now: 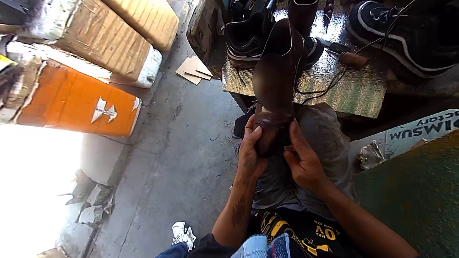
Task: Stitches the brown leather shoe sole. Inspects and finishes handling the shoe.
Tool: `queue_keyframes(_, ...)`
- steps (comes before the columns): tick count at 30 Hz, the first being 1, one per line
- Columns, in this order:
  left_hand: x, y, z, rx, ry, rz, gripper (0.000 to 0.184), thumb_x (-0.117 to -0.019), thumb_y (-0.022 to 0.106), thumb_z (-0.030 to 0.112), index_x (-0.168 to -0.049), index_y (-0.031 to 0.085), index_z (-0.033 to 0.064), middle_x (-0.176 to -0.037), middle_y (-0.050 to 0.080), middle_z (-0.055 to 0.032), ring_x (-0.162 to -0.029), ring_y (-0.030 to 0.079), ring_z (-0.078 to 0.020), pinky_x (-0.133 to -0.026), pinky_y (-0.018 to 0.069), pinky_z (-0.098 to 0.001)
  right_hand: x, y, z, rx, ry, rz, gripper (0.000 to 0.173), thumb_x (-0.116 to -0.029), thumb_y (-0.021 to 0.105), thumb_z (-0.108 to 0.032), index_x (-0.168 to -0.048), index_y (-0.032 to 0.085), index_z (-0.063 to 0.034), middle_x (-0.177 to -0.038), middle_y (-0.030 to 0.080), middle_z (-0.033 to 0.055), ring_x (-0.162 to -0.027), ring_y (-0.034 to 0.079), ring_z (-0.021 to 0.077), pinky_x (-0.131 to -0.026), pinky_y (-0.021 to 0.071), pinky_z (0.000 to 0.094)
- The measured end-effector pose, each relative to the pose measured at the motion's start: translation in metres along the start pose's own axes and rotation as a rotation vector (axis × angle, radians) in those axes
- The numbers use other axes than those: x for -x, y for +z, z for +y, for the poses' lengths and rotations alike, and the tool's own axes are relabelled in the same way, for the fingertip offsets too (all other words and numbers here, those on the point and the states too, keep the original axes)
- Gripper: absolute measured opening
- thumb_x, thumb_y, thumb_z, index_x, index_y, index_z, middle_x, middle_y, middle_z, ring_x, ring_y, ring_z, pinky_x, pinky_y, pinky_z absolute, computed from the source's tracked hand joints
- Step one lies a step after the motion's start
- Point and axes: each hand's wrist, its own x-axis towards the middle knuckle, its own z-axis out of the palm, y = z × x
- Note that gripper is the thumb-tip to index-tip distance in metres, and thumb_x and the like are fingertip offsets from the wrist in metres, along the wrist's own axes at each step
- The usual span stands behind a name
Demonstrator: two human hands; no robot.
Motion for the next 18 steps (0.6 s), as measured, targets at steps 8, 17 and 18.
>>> queue_keyframes(8, -0.002, 0.002, 0.000, 0.108, -0.050, -0.024, 0.041, -0.1037, 0.048, 0.024, -0.144, 0.051, 0.0156, -0.127, 0.065, -0.0099, -0.112, 0.067, -0.0195, -0.093, 0.0578, -0.0390, 0.029, 0.010, -0.015, 0.066, -0.080, -0.037, 0.052, -0.1025, 0.054, -0.015, -0.154, 0.050, -0.0137, -0.166, 0.031, 0.0166, -0.141, 0.051, 0.0241, -0.107, 0.0534, 0.0382)
queue_keyframes(17, -0.001, -0.004, -0.004, 0.226, -0.192, -0.054, 0.043, -0.0962, 0.058, 0.032, -0.134, 0.060, 0.0110, -0.123, 0.067, -0.0166, -0.112, 0.068, -0.0304, -0.097, 0.0555, -0.0520, 0.000, -0.029, -0.010, -0.157, -0.101, 0.201, 0.036, -0.0990, 0.059, -0.005, -0.135, 0.061, -0.0004, -0.143, 0.058, 0.0146, -0.126, 0.062, 0.0233, -0.094, 0.0601, 0.0366)
queue_keyframes(18, -0.001, -0.003, -0.004, 0.234, -0.202, -0.053, 0.043, -0.0961, 0.058, 0.031, -0.133, 0.060, 0.0104, -0.123, 0.067, -0.0171, -0.112, 0.068, -0.0310, -0.097, 0.0557, -0.0519, -0.005, -0.032, -0.007, -0.114, -0.122, 0.217, 0.035, -0.0988, 0.059, -0.005, -0.133, 0.061, 0.0008, -0.143, 0.057, 0.0157, -0.126, 0.061, 0.0231, -0.094, 0.0597, 0.0354)
